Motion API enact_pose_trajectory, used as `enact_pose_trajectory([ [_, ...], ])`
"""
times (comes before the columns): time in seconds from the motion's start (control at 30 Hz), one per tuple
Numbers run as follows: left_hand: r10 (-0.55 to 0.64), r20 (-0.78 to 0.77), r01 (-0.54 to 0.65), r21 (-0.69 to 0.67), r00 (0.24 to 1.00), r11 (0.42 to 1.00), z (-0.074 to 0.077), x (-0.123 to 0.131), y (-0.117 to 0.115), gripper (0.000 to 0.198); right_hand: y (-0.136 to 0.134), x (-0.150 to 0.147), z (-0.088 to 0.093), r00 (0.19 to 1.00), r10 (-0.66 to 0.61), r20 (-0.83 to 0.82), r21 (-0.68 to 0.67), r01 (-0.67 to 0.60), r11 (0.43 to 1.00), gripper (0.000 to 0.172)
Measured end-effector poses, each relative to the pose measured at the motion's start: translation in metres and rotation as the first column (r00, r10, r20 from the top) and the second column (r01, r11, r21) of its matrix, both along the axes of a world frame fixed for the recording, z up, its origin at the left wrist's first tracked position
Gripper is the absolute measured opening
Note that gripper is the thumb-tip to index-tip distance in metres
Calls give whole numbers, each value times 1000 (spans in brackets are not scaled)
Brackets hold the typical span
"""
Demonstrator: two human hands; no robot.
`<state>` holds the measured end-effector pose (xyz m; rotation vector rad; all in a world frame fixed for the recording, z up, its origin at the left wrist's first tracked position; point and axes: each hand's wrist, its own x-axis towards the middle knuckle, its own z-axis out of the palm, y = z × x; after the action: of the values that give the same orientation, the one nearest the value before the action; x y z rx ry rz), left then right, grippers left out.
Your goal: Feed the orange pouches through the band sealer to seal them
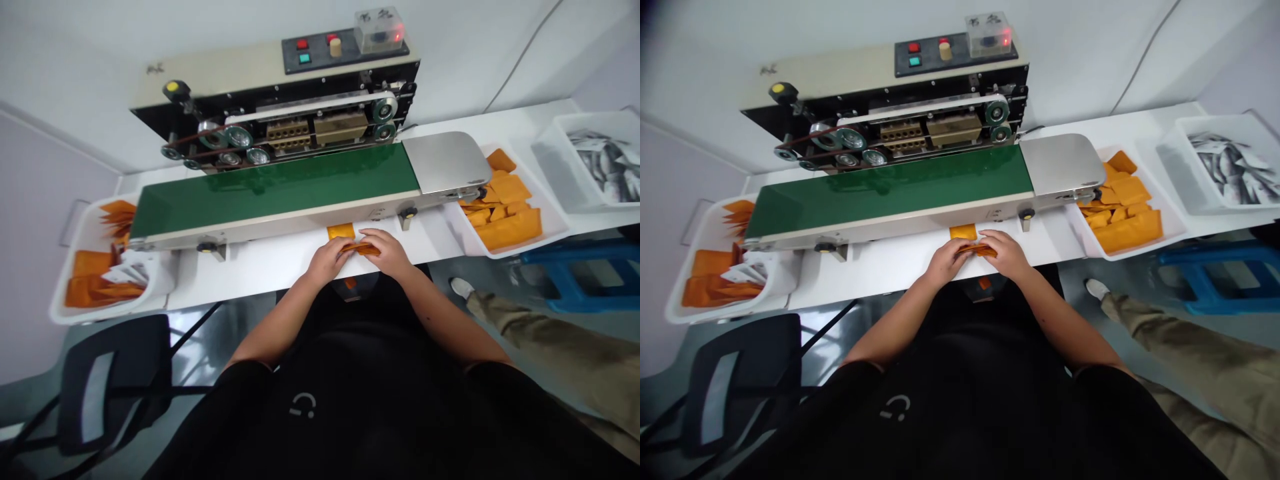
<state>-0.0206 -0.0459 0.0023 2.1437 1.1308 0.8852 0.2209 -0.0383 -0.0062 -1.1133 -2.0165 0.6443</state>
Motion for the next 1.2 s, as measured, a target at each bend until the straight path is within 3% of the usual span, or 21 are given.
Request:
enact_pose_trajectory([
  [0.1, -72, -32, 73, 41, 997, 996, 0, 0, 3, 33, -4, -2, 1, 993, 26, -115, -144, -43, 989, 26],
  [0.2, -25, -164, 39, 82, 986, 996, -1, 1, 4, 67, -8, 1, -1, 962, -31, -270, -266, -44, 963, 24],
  [0.3, 36, -321, -17, 62, 946, 998, -3, 3, -4, 89, -10, 10, -3, 929, -154, -337, -277, 58, 959, 28],
  [0.43, -29, -402, 65, 76, 915, 995, -4, 1, -27, 95, -7, 22, -11, 869, -294, -397, -278, 191, 941, 37],
  [0.5, -109, -403, 153, 79, 909, 985, -5, -5, -42, 84, -5, 23, -18, 808, -355, -469, -335, 209, 919, 40],
  [0.53, -134, -401, 183, 85, 906, 979, -5, -8, -49, 69, -4, 23, -21, 775, -379, -505, -366, 205, 908, 42],
  [0.6, -107, -368, 159, 114, 924, 981, -7, -16, -61, 38, -2, 21, -26, 728, -406, -553, -411, 186, 892, 45],
  [0.63, -110, -324, 156, 120, 940, 980, -8, -19, -66, 33, -2, 19, -27, 720, -409, -561, -425, 174, 888, 46],
  [0.7, -29, -173, 50, 119, 985, 992, -8, -23, -69, 26, -2, 17, -23, 742, -383, -550, -424, 147, 894, 46],
  [0.77, 209, 35, -211, 64, 977, 975, -7, -21, -64, 22, -2, 15, -14, 804, -290, -519, -367, 97, 925, 42],
  [0.83, 466, 207, -456, -95, 861, 885, -6, -16, -52, 22, -1, 13, -2, 873, -145, -466, -261, 21, 965, 35],
  [0.87, 530, 272, -503, -165, 803, 848, -6, -13, -44, 23, -1, 12, 4, 903, -77, -423, -213, -17, 977, 32],
  [0.9, 543, 313, -495, -224, 779, 839, -6, -9, -37, 26, 0, 9, 8, 927, -24, -375, -178, -46, 983, 29],
  [0.97, 476, 340, -397, -277, 811, 875, -6, -1, -23, 33, 2, 4, 12, 959, 28, -282, -149, -73, 986, 28],
  [1.03, 269, 348, -172, -286, 898, 943, -6, 6, -14, 44, 5, -3, 10, 968, 43, -249, -178, -89, 980, 29],
  [1.1, 81, 342, 19, -279, 936, 960, -5, 11, -8, 57, 6, -9, 4, 961, 42, -274, -240, -111, 964, 34],
  [1.2, -8, 347, 111, -278, 938, 954, -4, 14, -4, 70, 7, -13, -2, 941, -18, -337, -293, -86, 952, 50],
])
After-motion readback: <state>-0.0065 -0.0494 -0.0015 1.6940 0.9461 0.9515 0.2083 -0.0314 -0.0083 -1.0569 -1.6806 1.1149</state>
